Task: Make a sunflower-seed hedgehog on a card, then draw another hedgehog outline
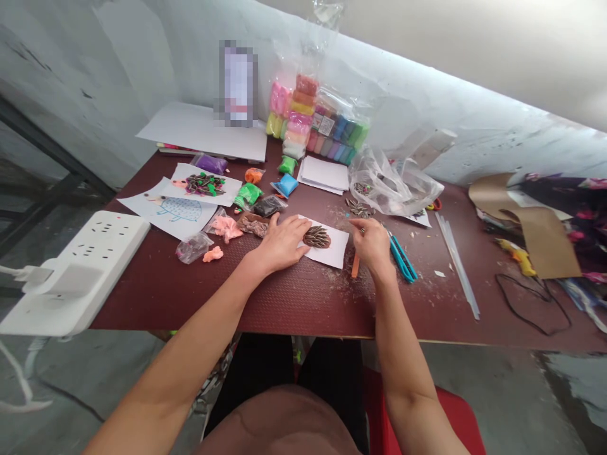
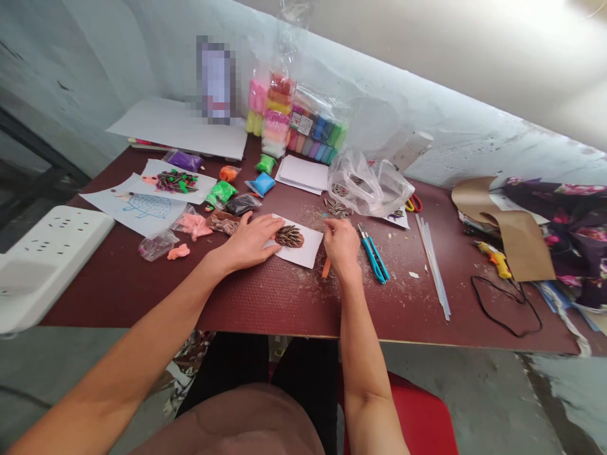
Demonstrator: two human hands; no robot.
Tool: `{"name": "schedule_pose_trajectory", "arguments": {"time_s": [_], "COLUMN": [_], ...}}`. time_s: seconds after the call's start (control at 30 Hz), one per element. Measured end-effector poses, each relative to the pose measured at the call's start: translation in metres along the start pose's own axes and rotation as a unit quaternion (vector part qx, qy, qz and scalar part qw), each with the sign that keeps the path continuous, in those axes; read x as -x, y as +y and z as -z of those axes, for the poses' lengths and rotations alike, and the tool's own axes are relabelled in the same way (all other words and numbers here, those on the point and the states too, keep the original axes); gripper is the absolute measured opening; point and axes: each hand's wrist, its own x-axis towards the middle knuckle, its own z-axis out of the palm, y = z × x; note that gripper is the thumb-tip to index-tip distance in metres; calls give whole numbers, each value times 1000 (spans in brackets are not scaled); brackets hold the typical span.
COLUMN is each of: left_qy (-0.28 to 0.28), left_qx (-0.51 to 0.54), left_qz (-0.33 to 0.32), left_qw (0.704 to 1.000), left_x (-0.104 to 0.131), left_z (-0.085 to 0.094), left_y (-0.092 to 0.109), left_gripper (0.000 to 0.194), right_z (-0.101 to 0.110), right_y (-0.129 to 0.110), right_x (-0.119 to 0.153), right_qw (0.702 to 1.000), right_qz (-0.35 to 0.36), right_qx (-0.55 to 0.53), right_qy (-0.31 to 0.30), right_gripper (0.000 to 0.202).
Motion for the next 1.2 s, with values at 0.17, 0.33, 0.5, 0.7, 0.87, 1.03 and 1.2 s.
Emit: {"name": "schedule_pose_trajectory", "arguments": {"time_s": [0.17,0.33,0.5,0.7,0.87,1.03,1.2], "left_qy": [-6,-11,-9,-4,-5,3,9], "left_qx": [2,-3,-6,-3,-4,-1,0], "left_qz": [1,0,-7,-9,0,-3,-6], "left_qw": [1000,1000,1000,1000,1000,1000,1000], "left_x": [0,0,0,0,0,0,0], "left_z": [2,4,4,3,2,1,-1], "left_y": [1,3,3,2,2,1,0], "left_gripper": [54,53,51,51,51,50,50], "right_z": [-6,-20,-18,-6,6,0,-10], "right_y": [7,10,11,7,-5,-17,-17], "right_x": [-41,-57,-59,-47,-19,-1,-1], "right_qw": [998,998,995,998,984,968,972], "right_qz": [-30,0,-2,39,19,-19,-46], "right_qx": [61,66,98,-8,-147,-217,-201], "right_qy": [17,25,-7,42,-98,-122,-113], "right_gripper": [30,25,26,25,24,15,16]}}
